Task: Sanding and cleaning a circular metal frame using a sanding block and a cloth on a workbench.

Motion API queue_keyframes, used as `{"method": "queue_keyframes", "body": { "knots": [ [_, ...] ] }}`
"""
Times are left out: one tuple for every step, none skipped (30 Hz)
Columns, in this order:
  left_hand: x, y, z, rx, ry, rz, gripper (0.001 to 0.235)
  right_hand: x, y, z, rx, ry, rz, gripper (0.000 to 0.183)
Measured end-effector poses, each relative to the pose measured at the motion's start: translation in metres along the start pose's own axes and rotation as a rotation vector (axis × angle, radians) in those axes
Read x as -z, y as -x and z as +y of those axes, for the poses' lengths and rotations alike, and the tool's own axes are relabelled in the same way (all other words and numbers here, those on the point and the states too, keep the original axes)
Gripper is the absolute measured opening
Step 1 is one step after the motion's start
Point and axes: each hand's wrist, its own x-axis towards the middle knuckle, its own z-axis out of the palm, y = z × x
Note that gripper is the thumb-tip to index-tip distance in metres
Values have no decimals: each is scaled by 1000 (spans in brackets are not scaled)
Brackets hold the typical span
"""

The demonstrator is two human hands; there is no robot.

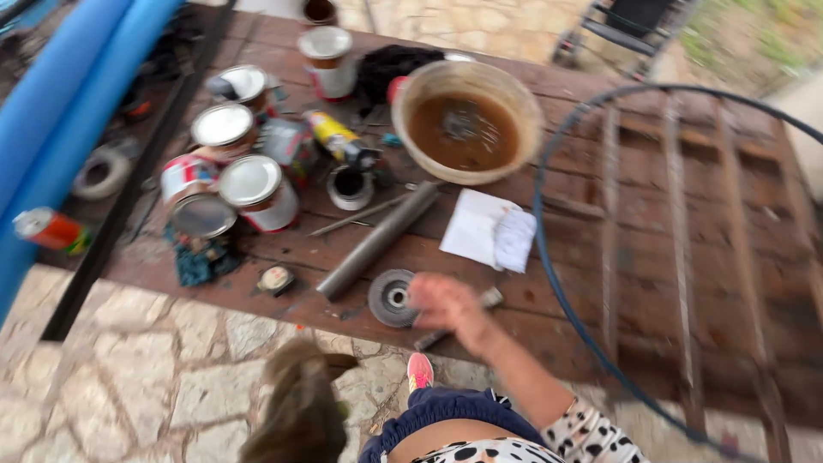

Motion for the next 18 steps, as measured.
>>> {"method": "queue_keyframes", "body": {
  "knots": [
    [-5, -5, 1, -13, -4, -54, 39, -5, 19, 9, -137, -92, -71, 46],
    [-9, -9, 1, -22, -13, -121, 40, -10, 42, 21, -272, -196, -133, 54],
    [-14, -12, -4, -30, -21, -189, 40, -19, 58, 7, -257, -223, -89, 54],
    [-18, -11, -10, -25, -33, -268, 41, -27, 79, -3, -347, -376, -42, 69],
    [-29, -13, -6, -20, -45, -347, 41, -35, 98, -15, -428, -536, 2, 86],
    [-48, -21, -14, -13, -54, -408, 41, -16, 100, 15, -414, -570, 53, 86],
    [-69, -27, -23, -62, -29, -677, 37, 3, 104, 45, -309, -700, 11, 77],
    [-93, -30, -31, -112, 3, -934, 34, 23, 106, 74, -197, -815, -41, 71],
    [-108, -19, -26, -107, 2, -984, 34, 31, 123, 71, -176, -836, 1, 71],
    [-122, -7, -20, -153, 39, -1126, 32, 39, 140, 68, -192, -1007, -140, 80],
    [-134, 6, -14, -200, 80, -1267, 30, 46, 157, 65, -200, -1174, -288, 89],
    [-143, 18, -19, -200, 83, -1287, 30, 64, 170, 67, -185, -1179, -274, 89],
    [-151, 29, -22, -210, 58, -1372, 35, 80, 184, 69, -154, -1078, -33, 88],
    [-161, 38, -25, -230, 32, -1449, 41, 98, 194, 69, -123, -966, 195, 87],
    [-172, 43, -25, -238, 34, -1461, 41, 105, 207, 63, -109, -967, 201, 87],
    [-182, 48, -24, -227, 46, -1472, 44, 112, 220, 57, 77, -798, 634, 54],
    [-193, 53, -23, -216, 57, -1483, 47, 119, 232, 52, 262, -593, 1052, 22],
    [-202, 56, -26, -210, 53, -1487, 47, 134, 244, 53, 257, -596, 1056, 22]
  ]
}}
